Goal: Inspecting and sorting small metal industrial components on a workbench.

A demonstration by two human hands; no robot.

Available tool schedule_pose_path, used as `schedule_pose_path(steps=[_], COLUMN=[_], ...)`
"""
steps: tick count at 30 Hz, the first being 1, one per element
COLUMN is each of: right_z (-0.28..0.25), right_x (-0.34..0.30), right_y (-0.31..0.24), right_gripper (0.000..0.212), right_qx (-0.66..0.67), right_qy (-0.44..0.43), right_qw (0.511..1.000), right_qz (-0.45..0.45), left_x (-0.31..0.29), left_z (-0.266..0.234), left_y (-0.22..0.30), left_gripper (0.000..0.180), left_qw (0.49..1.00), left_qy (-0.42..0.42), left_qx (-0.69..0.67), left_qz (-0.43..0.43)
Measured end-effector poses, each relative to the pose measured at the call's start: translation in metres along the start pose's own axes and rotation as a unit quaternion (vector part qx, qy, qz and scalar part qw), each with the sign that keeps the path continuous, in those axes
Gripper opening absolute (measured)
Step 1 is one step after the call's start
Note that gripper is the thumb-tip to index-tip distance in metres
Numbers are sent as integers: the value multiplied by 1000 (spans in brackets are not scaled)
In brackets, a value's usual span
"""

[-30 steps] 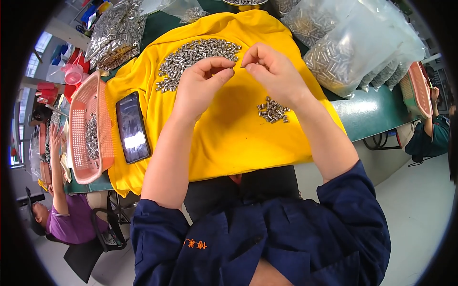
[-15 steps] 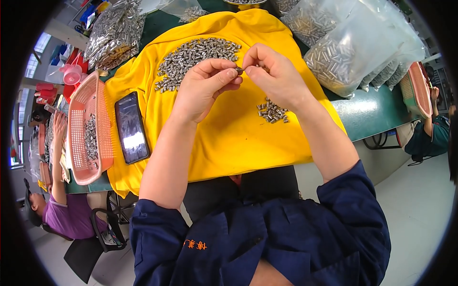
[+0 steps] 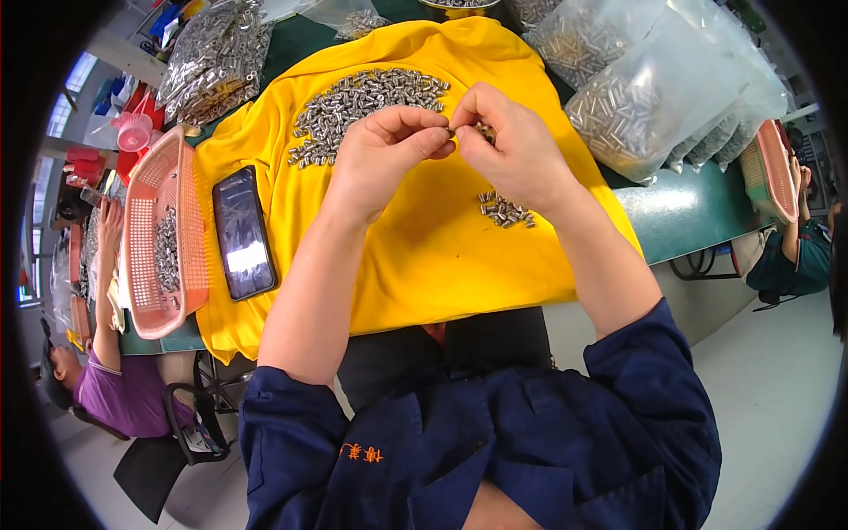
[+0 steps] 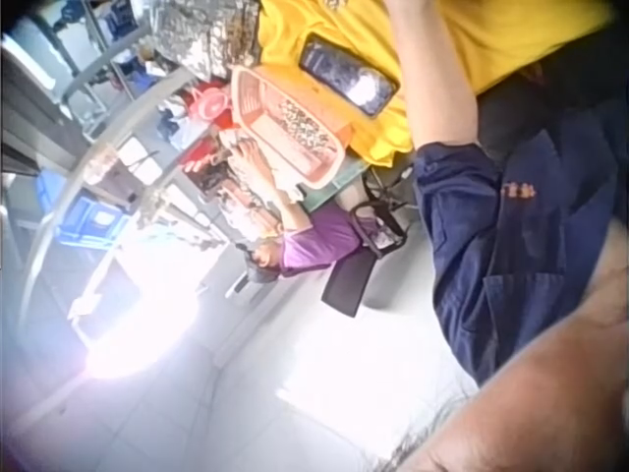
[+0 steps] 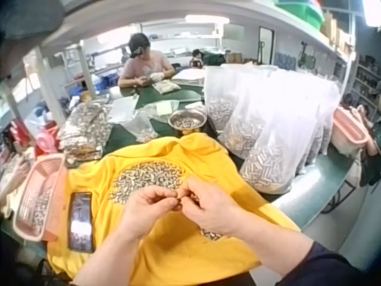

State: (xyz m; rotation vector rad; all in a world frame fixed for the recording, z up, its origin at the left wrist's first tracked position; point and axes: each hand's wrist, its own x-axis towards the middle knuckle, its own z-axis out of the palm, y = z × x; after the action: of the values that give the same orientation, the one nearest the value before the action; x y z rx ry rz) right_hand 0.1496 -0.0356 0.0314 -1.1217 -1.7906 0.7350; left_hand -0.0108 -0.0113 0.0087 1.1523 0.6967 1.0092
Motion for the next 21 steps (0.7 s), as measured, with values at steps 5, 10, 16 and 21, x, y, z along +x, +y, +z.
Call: schedule_pose_path(steps=[5,10,16,21], right_z=[1,-4,-5,-4], right_x=[1,0,-1,-2], right_y=[4,1,1,0], right_gripper=[7,7,4,5], right_qx=[-23,83,102,48], right_qy=[12,48,-31,-17], right_qw=[999,995,993,999], right_qz=[-26,22,45,15], left_x=[1,2,-1,-1], left_z=[-2,-12,-4,-2], left_y=[2,8,4,4], left_gripper=[13,12,12,12], left_qw=[1000,998,1000,1000], left_qy=[20,49,-17,-18], left_qx=[22,33,-19,-12], left_qz=[-1,-12,-2,0])
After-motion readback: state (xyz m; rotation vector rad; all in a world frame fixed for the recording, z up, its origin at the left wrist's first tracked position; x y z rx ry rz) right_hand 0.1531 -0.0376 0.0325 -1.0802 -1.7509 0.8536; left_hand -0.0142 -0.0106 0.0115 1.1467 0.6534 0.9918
